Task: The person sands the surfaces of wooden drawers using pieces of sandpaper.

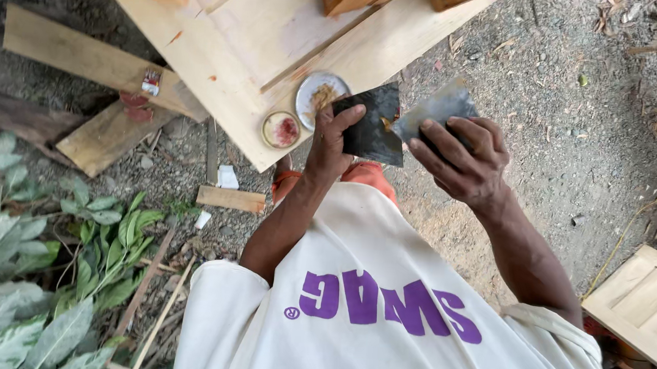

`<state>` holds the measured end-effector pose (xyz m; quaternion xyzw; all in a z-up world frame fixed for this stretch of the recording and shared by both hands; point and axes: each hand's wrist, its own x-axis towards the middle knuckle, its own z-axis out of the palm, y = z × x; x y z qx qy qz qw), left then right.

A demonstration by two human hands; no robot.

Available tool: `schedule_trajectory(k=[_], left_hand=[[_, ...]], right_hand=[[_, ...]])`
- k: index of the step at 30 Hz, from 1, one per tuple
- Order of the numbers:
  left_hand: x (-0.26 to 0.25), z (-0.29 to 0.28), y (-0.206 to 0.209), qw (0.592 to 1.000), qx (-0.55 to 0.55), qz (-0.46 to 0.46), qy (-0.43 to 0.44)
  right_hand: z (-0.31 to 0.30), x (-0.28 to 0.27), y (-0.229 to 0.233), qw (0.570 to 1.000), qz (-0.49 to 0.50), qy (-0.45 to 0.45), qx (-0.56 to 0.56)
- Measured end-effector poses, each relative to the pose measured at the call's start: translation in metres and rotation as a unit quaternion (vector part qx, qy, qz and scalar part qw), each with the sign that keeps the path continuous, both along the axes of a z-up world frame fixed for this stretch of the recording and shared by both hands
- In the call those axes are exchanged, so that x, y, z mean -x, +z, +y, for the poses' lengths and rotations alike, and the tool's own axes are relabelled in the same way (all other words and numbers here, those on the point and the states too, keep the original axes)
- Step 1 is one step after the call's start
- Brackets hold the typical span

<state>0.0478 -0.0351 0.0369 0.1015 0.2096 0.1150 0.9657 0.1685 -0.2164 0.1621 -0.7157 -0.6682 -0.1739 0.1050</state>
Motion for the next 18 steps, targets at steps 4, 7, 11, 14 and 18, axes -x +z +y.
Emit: schedule_trajectory(k=[4,7,11,14,18], left_hand=[[-0.028,-0.023,0.012,0.995,-0.096,-0.029,-0.022],[-0.059,-0.058,0.014,0.987,-0.158,0.004,-0.017],[-0.093,-0.109,0.015,0.975,-0.217,0.038,-0.041],[-0.142,-0.141,0.01,0.967,-0.25,0.038,-0.019],[-0.172,-0.185,0.012,0.983,-0.175,0.033,-0.034]], right_hand=[[-0.036,-0.034,0.005,0.998,-0.067,-0.002,-0.01],[-0.073,-0.066,0.008,0.996,-0.089,0.007,0.002],[-0.121,-0.131,0.009,0.993,-0.109,0.016,-0.034],[-0.157,-0.153,0.011,0.991,-0.136,-0.007,0.009],[-0.201,-0.191,0.02,0.997,-0.049,0.028,-0.051]])
